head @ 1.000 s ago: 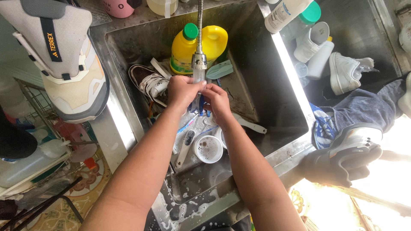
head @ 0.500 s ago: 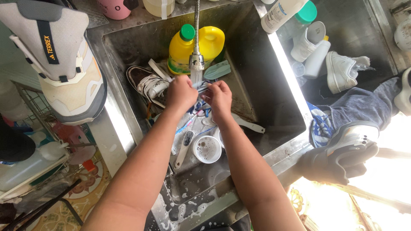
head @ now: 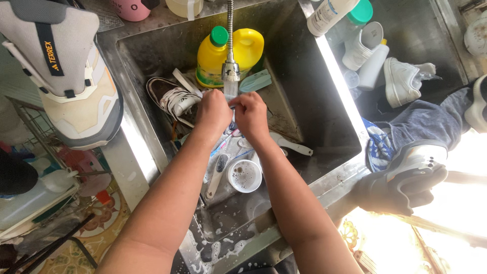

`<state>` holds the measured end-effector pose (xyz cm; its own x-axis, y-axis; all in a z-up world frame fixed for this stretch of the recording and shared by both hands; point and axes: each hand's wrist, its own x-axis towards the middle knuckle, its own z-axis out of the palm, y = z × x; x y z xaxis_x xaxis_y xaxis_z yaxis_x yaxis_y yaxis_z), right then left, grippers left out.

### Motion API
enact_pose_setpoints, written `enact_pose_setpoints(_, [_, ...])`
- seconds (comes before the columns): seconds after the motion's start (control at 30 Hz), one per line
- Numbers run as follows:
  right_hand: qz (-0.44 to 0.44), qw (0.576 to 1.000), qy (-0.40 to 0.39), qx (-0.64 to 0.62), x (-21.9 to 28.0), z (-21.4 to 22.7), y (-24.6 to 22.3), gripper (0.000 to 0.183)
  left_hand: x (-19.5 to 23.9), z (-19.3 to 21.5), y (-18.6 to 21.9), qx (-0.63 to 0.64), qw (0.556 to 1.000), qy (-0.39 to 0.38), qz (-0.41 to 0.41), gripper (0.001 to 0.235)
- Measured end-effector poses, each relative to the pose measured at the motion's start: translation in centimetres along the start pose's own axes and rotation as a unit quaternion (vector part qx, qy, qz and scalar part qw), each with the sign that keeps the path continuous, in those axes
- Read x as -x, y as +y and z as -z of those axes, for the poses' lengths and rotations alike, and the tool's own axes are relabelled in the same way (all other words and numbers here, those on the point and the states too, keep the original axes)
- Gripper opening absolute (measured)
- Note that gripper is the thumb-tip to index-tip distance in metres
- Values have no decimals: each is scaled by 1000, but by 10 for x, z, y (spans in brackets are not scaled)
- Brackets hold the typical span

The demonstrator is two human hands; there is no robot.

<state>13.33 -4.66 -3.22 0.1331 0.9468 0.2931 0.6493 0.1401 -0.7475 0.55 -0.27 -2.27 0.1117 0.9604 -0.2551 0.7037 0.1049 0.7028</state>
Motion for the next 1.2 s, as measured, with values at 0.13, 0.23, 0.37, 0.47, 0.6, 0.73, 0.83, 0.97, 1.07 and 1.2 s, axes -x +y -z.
enact_pose_setpoints(0.13, [17,997,-28,63,0,-8,8,19,-3,-2,-3,76,994,-45,-67,16])
enact_pose_setpoints(0.23, [-120,988,-81,43,-4,-7,15,15,-4,-4,-5,107,991,-64,-56,18])
enact_pose_setpoints(0.37, [-290,953,-66,-51,-6,-3,20,41,0,-7,-3,93,991,-35,-88,26])
enact_pose_setpoints(0.47, [-177,980,-79,-43,-7,-4,21,53,2,-3,0,52,990,35,-130,34])
enact_pose_setpoints(0.6, [-127,987,-99,-2,-11,-1,21,51,0,17,4,72,997,-21,-33,28])
enact_pose_setpoints(0.73, [-298,930,-132,-169,-20,8,18,57,-1,34,15,167,985,-39,32,39])
enact_pose_setpoints(0.83, [-321,899,-149,-258,-24,10,15,58,0,43,23,177,980,-52,70,40])
enact_pose_setpoints(0.97, [-320,897,-156,-260,-27,11,11,59,1,52,30,159,984,-55,61,34])
enact_pose_setpoints(1.07, [-319,887,-158,-293,-27,9,8,56,2,56,32,160,984,-55,63,35])
enact_pose_setpoints(1.2, [-328,892,-148,-273,-28,10,4,57,4,57,33,164,985,-42,43,35])
